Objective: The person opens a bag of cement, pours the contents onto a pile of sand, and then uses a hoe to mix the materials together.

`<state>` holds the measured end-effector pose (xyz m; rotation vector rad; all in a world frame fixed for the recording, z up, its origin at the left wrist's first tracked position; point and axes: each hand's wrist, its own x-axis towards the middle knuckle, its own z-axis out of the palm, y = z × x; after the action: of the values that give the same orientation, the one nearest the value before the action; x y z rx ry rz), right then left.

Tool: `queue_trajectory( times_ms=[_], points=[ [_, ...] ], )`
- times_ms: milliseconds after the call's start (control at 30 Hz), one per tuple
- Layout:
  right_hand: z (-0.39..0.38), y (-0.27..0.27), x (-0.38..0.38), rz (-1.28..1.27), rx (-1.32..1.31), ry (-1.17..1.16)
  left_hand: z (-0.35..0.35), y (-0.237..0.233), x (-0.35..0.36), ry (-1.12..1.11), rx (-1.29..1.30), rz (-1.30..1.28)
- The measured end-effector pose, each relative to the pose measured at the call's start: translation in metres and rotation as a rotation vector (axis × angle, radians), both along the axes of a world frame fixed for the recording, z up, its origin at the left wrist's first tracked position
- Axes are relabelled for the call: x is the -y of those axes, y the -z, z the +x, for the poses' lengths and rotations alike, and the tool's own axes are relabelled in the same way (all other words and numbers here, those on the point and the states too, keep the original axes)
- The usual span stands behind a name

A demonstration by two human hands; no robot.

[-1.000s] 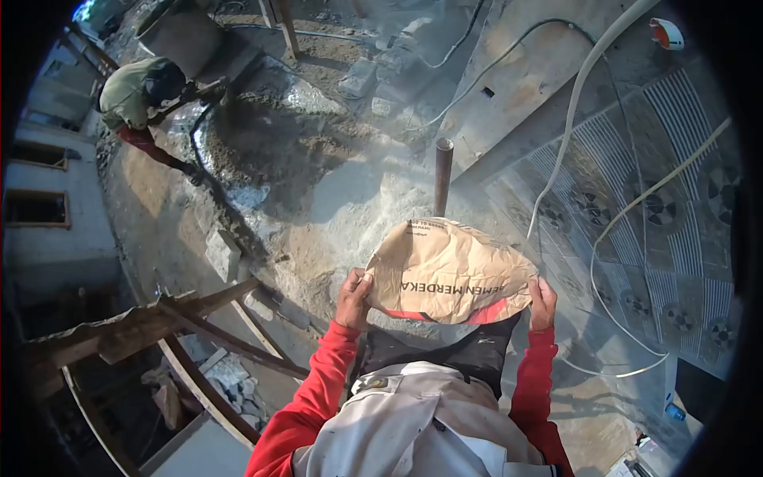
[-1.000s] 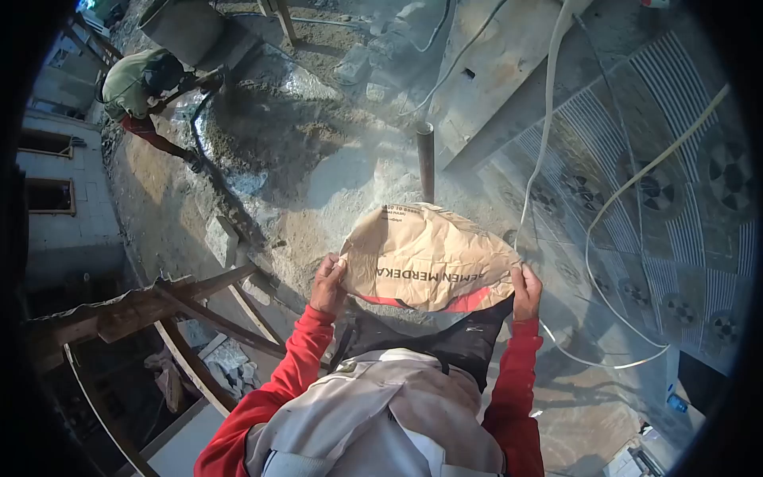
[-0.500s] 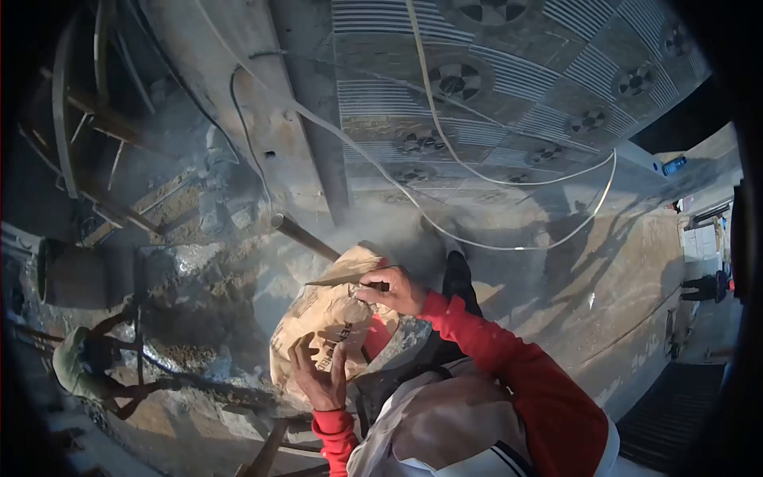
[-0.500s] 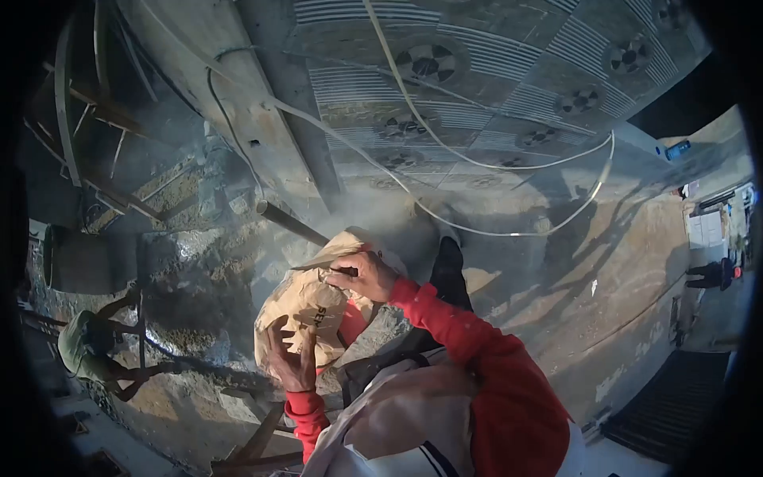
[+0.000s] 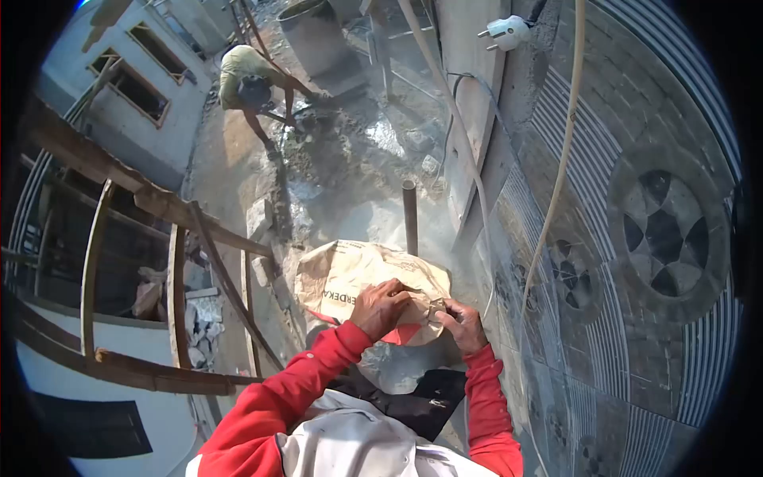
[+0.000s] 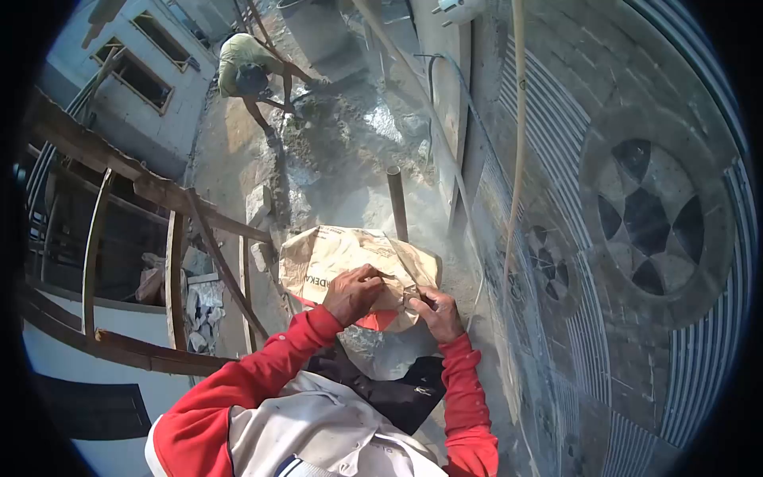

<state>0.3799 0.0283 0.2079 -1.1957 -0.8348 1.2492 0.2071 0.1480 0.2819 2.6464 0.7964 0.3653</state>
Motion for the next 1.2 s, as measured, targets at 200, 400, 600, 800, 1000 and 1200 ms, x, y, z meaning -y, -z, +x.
queue_trajectory(
  times_ms=[200,400,600,800,1000,1200],
  points=[
    [-0.044,-0.058,0.008,-0.027,0.130,-0.105,-0.055,-0.022,0.038,-0.252,0.139,-0.021],
    [-0.112,-0.073,-0.009,-0.038,0.389,-0.307,-0.146,-0.002,0.044,-0.276,0.290,-0.123],
    [-0.203,-0.063,-0.006,-0.037,0.702,-0.191,-0.236,0.048,0.049,-0.238,0.455,-0.366],
    [-0.273,-0.058,0.034,0.090,1.231,0.097,-0.292,0.073,0.074,-0.063,0.623,-0.516],
    [-0.298,-0.027,0.119,-0.362,0.191,0.454,-0.354,0.041,0.081,0.072,0.740,-0.596],
    [-0.336,0.030,0.134,-0.432,0.734,0.680,-0.442,0.032,0.131,-0.008,0.723,-0.873]
  ],
)
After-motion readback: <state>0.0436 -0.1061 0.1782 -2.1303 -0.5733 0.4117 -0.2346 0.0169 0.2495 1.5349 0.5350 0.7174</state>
